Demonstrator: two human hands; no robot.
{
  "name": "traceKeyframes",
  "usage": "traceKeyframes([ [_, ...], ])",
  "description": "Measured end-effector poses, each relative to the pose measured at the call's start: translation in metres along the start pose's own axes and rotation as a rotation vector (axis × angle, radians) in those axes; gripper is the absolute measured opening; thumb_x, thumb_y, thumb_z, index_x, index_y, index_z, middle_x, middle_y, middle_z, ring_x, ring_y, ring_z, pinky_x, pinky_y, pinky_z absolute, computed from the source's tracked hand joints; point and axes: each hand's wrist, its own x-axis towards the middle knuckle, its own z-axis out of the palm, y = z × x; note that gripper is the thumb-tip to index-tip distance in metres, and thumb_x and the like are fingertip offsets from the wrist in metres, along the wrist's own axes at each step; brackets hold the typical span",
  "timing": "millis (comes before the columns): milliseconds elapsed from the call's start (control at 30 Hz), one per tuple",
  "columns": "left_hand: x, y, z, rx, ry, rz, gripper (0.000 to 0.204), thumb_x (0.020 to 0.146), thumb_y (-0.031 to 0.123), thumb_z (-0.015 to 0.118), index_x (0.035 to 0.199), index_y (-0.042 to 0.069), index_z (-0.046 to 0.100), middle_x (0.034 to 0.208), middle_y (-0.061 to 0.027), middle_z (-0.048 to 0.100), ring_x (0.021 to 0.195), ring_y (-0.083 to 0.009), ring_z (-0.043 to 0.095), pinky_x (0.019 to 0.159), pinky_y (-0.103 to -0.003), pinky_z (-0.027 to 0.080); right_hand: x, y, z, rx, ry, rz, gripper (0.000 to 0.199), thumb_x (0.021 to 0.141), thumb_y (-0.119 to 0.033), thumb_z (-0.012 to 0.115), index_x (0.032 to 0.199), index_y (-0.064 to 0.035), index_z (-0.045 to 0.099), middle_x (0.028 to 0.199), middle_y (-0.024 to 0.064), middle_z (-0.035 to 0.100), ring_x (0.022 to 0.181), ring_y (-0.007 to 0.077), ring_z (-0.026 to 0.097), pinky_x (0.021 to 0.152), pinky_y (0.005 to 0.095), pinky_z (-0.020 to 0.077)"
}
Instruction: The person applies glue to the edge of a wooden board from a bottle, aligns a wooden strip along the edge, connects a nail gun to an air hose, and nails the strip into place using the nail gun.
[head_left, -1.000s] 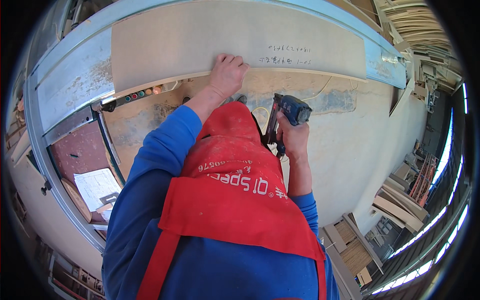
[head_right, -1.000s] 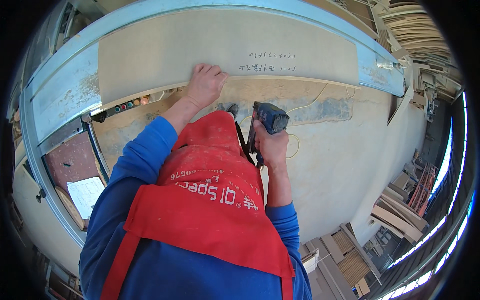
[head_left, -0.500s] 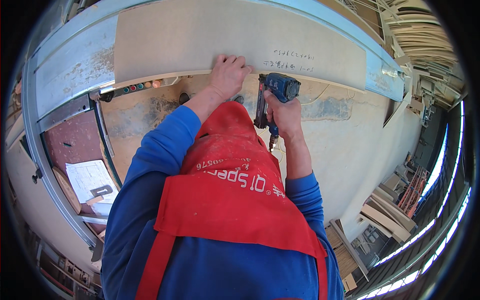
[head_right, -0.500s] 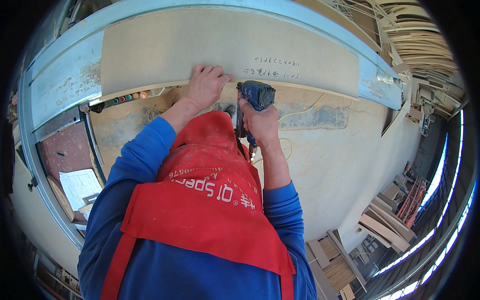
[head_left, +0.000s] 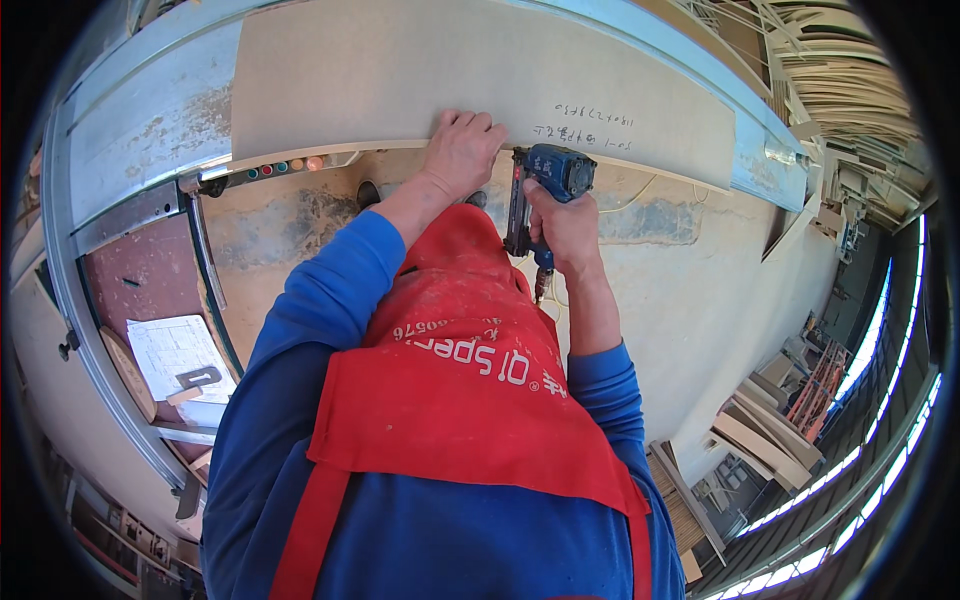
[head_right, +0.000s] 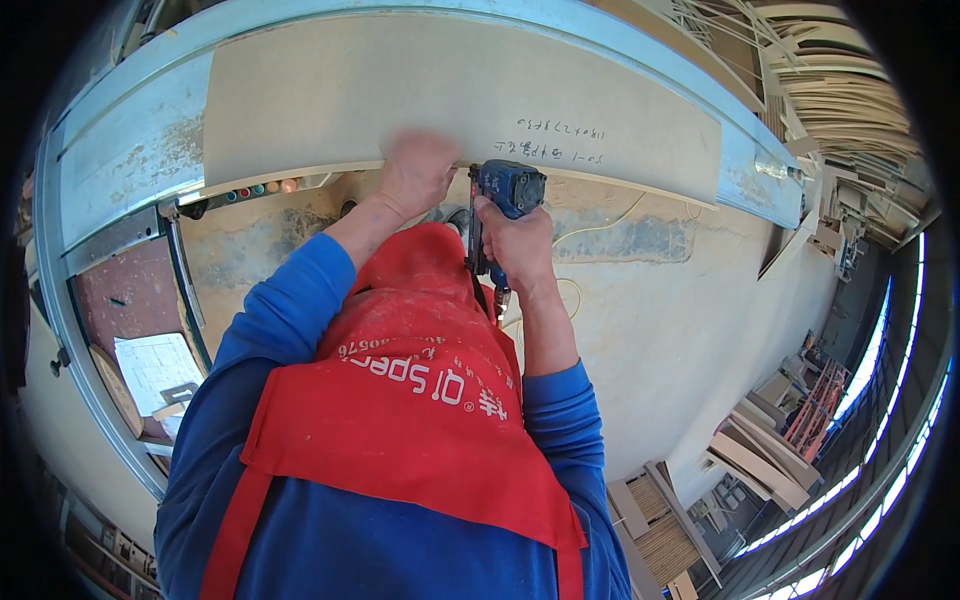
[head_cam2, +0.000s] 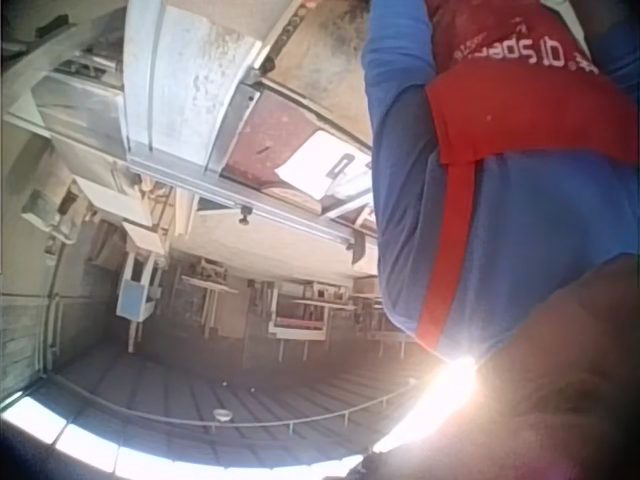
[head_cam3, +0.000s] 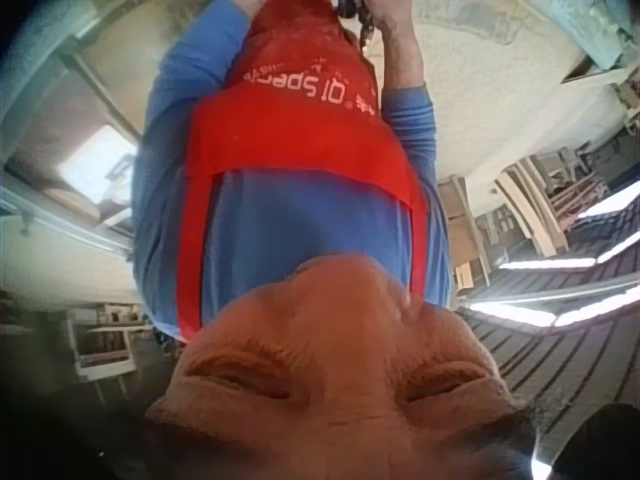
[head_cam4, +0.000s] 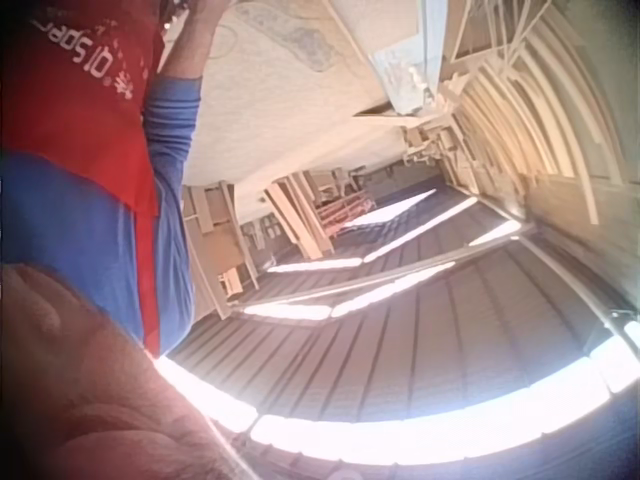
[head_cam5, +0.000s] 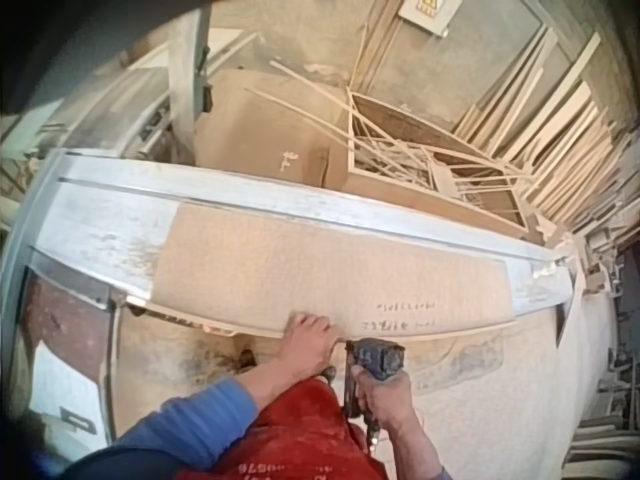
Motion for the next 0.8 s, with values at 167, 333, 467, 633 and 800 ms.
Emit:
traceKeyframes([
  [167, -0.0006, -0.0008, -0.0006, -0.005, -0.003, 0.016, 0.018, 0.079, 0.009, 0.076, 0.095, 0.014, 0.069, 0.091, -0.0062, 0.062, 0.094, -0.0281, 0.065, 0.093, -0.045, 0.044, 0.0032, 0.0027, 0.0020, -0.001, -0.003, 0.005, 0.031, 0.097, -0.020, 0.079, 0.072, -0.0071, 0.066, 0.060, -0.0002, 0.059, 0.049, 0.0094, 0.053, 0.048, 0.0292, 0.0432],
  [333, -0.0014, -0.0018, 0.0018, -0.002, -0.007, 0.011, 0.016, 0.079, 0.009, 0.076, 0.092, 0.014, 0.070, 0.090, -0.0062, 0.061, 0.094, -0.0281, 0.065, 0.093, -0.045, 0.044, 0.0064, 0.0064, 0.0012, -0.015, -0.018, 0.005, 0.021, 0.097, -0.019, 0.079, 0.081, -0.0077, 0.070, 0.062, 0.0001, 0.060, 0.049, 0.0111, 0.054, 0.047, 0.0308, 0.0451],
  [467, -0.0018, -0.0027, 0.0014, -0.006, -0.005, 0.008, 0.014, 0.079, 0.009, 0.076, 0.091, 0.015, 0.070, 0.090, -0.0062, 0.061, 0.094, -0.0278, 0.065, 0.093, -0.045, 0.044, 0.0074, 0.0055, 0.0038, -0.020, -0.018, 0.010, 0.020, 0.097, -0.019, 0.078, 0.082, -0.0074, 0.071, 0.062, 0.0002, 0.060, 0.049, 0.0111, 0.054, 0.047, 0.0306, 0.0448],
  [633, -0.0024, -0.0024, 0.0019, -0.010, 0.008, 0.015, 0.013, 0.079, 0.010, 0.076, 0.090, 0.015, 0.070, 0.090, -0.0064, 0.061, 0.093, -0.0278, 0.065, 0.092, -0.045, 0.044, 0.0064, 0.0053, 0.0074, -0.065, 0.015, 0.026, 0.020, 0.096, -0.020, 0.078, 0.083, -0.0069, 0.071, 0.062, 0.0006, 0.061, 0.049, 0.0111, 0.055, 0.047, 0.0310, 0.0453],
  [800, -0.0054, -0.0049, 0.0088, -0.024, 0.030, 0.015, 0.009, 0.079, 0.011, 0.074, 0.087, 0.014, 0.069, 0.090, -0.0063, 0.062, 0.094, -0.0287, 0.065, 0.091, -0.046, 0.044, 0.0043, 0.0089, 0.0099, -0.141, 0.096, 0.032, 0.021, 0.096, -0.022, 0.079, 0.084, -0.0062, 0.071, 0.063, 0.0009, 0.061, 0.050, 0.0114, 0.056, 0.047, 0.0315, 0.0453],
])
